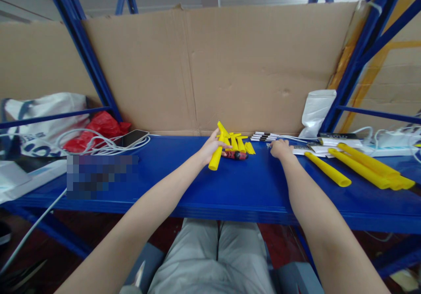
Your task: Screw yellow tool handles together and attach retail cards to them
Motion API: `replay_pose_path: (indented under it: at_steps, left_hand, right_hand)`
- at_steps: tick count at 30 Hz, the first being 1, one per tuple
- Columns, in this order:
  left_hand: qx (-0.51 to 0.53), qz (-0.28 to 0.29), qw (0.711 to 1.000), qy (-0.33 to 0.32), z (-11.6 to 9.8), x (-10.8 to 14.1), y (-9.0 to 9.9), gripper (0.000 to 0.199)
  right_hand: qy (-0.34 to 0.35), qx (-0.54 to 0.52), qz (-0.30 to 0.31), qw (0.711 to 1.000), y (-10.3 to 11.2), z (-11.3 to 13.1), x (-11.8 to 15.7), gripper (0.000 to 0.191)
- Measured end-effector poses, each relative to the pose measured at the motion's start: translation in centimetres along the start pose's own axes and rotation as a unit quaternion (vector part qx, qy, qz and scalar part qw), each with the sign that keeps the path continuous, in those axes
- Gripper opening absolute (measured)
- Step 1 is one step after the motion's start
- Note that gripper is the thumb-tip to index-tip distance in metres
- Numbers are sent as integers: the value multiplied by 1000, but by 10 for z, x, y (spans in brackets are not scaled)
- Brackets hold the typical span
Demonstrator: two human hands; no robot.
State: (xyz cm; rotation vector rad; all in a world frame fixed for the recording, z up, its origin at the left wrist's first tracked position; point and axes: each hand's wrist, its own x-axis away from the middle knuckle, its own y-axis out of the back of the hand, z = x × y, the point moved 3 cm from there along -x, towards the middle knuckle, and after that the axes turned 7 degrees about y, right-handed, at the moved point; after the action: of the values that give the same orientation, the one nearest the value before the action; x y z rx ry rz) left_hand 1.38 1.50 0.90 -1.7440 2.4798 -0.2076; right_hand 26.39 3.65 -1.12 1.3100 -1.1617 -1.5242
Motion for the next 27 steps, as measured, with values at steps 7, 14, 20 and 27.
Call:
replay_pose_path:
  at_steps: [7,14,20,27]
  left_hand:
    - [57,-18,997,57,1,-1,0,86]
    - [51,-3,997,51,5,-6,1,81]
    - [34,39,997,50,9,-6,-4,84]
    - [26,92,994,49,13,-4,-10,86]
  right_hand:
    - [-28,-9,45,999,4,1,3,36]
    - [-7,3,43,999,8,7,5,30]
    - [5,9,32,999,5,9,1,26]
    - [135,-130,-143,972,17,35,-9,16]
